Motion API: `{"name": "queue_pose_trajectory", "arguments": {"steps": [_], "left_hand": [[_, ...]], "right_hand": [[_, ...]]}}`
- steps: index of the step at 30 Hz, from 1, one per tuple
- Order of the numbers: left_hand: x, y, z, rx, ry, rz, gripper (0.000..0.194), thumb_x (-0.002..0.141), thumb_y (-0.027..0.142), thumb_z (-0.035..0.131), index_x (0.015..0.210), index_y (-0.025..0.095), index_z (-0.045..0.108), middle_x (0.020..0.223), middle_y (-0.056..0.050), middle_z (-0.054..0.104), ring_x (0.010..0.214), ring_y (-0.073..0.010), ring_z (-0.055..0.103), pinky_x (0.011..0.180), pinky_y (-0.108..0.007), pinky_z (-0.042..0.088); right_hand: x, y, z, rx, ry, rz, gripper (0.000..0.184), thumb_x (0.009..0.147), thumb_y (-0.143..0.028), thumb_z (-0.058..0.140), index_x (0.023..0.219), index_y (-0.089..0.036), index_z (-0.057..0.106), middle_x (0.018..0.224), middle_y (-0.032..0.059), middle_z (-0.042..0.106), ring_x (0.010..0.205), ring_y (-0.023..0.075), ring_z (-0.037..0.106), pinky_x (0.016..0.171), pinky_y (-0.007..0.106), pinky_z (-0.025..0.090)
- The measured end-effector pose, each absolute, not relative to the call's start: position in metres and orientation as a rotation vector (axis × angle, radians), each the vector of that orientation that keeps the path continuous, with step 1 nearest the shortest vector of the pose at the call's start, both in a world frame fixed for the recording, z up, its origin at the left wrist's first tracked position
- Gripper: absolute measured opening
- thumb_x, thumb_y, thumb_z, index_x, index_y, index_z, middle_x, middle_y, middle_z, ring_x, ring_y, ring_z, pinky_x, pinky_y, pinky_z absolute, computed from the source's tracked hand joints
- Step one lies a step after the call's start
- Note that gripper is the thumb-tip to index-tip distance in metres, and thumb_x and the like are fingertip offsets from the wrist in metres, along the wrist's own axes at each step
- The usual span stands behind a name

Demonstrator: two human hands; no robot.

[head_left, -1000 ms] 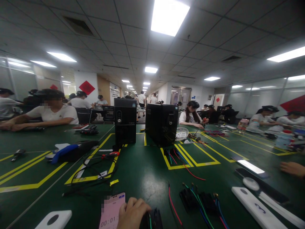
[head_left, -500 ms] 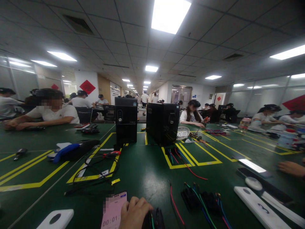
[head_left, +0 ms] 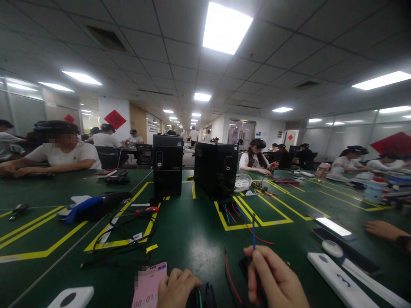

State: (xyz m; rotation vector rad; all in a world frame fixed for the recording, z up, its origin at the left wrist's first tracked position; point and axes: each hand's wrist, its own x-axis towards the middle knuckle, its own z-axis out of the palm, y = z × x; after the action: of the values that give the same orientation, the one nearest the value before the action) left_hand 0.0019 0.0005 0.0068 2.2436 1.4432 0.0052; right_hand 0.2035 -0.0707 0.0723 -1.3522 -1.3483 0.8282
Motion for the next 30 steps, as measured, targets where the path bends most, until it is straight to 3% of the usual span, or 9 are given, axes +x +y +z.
{"name": "queue_pose_trajectory", "arguments": {"steps": [4, 7, 9, 11, 13, 17, 20, 25, 30], "left_hand": [[0.001, 0.003, 0.004, 2.233, 1.422, 0.024, 0.028, 0.077, 0.04, 0.053, 0.105, 0.039, 0.057, 0.117, 0.005, 0.057, 0.111, -0.0252, 0.043, 0.089, -0.043, 0.03], [0.001, 0.005, 0.002, 2.221, 1.432, 0.019, 0.028, 0.078, 0.038, 0.051, 0.105, 0.04, 0.057, 0.117, 0.006, 0.057, 0.112, -0.0253, 0.042, 0.089, -0.043, 0.029], [0.003, 0.005, 0.001, 2.208, 1.463, -0.004, 0.035, 0.07, 0.037, 0.059, 0.105, 0.04, 0.057, 0.117, 0.006, 0.057, 0.113, -0.026, 0.041, 0.09, -0.044, 0.029], [0.004, 0.005, 0.0, 2.212, 1.484, -0.01, 0.042, 0.063, 0.034, 0.064, 0.104, 0.04, 0.057, 0.117, 0.006, 0.056, 0.113, -0.0261, 0.041, 0.09, -0.044, 0.029], [0.004, 0.004, 0.001, 2.219, 1.493, -0.007, 0.042, 0.064, 0.033, 0.064, 0.104, 0.04, 0.056, 0.117, 0.006, 0.056, 0.113, -0.0258, 0.041, 0.09, -0.044, 0.029], [0.003, 0.003, 0.002, 2.212, 1.469, -0.003, 0.033, 0.072, 0.035, 0.057, 0.105, 0.039, 0.056, 0.118, 0.006, 0.056, 0.112, -0.0256, 0.042, 0.088, -0.043, 0.03], [0.001, 0.003, 0.001, 2.224, 1.452, 0.019, 0.028, 0.077, 0.039, 0.053, 0.105, 0.039, 0.056, 0.118, 0.005, 0.056, 0.111, -0.0259, 0.042, 0.088, -0.043, 0.03], [0.0, 0.004, -0.002, 2.217, 1.431, 0.045, 0.025, 0.079, 0.04, 0.05, 0.103, 0.04, 0.056, 0.118, 0.005, 0.056, 0.112, -0.0258, 0.042, 0.088, -0.043, 0.029], [-0.001, 0.001, 0.0, 2.214, 1.446, 0.099, 0.026, 0.08, 0.04, 0.048, 0.104, 0.04, 0.057, 0.117, 0.005, 0.057, 0.114, -0.0264, 0.041, 0.089, -0.045, 0.028]], "right_hand": [[0.205, -0.035, 0.049, -1.415, -1.416, 0.887, 0.037, 0.087, -0.044, 0.038, 0.102, -0.013, 0.051, 0.057, -0.0031, 0.055, 0.046, 0.011, 0.053, 0.04, 0.021, 0.038], [0.203, -0.018, 0.01, -1.535, -1.508, 0.893, 0.04, 0.083, -0.032, 0.038, 0.115, -0.008, 0.046, 0.074, 0.0054, 0.061, 0.054, 0.0158, 0.06, 0.039, 0.024, 0.042], [0.201, -0.015, -0.009, -1.592, -1.621, 0.759, 0.04, 0.08, -0.023, 0.04, 0.116, -0.007, 0.049, 0.088, 0.0113, 0.064, 0.069, 0.0191, 0.064, 0.058, 0.031, 0.052], [0.2, -0.018, -0.016, -1.608, -1.749, 0.653, 0.04, 0.077, -0.015, 0.042, 0.114, -0.005, 0.052, 0.101, 0.0155, 0.063, 0.088, 0.0205, 0.063, 0.082, 0.033, 0.049], [0.199, -0.024, -0.013, -1.623, -1.875, 0.589, 0.039, 0.075, -0.01, 0.044, 0.112, -0.004, 0.055, 0.109, 0.0174, 0.061, 0.101, 0.021, 0.058, 0.093, 0.032, 0.043], [0.197, -0.032, -0.005, -1.65, -2.178, 0.404, 0.035, 0.071, -0.009, 0.052, 0.102, -0.016, 0.065, 0.109, 0.0094, 0.063, 0.108, 0.0231, 0.052, 0.094, 0.032, 0.041], [0.194, -0.033, -0.007, -1.821, -2.412, 0.216, 0.028, 0.073, -0.014, 0.055, 0.096, -0.025, 0.068, 0.105, 0.0071, 0.065, 0.104, 0.0305, 0.055, 0.084, 0.041, 0.047], [0.193, -0.034, -0.003, -2.11, -2.39, 0.216, 0.038, 0.073, -0.003, 0.042, 0.099, -0.018, 0.064, 0.099, 0.0126, 0.068, 0.083, 0.034, 0.067, 0.067, 0.048, 0.055], [0.206, -0.035, 0.012, -2.113, -2.337, 0.208, 0.035, 0.072, -0.004, 0.043, 0.099, -0.015, 0.064, 0.102, 0.0147, 0.067, 0.092, 0.0326, 0.065, 0.076, 0.046, 0.053]]}}
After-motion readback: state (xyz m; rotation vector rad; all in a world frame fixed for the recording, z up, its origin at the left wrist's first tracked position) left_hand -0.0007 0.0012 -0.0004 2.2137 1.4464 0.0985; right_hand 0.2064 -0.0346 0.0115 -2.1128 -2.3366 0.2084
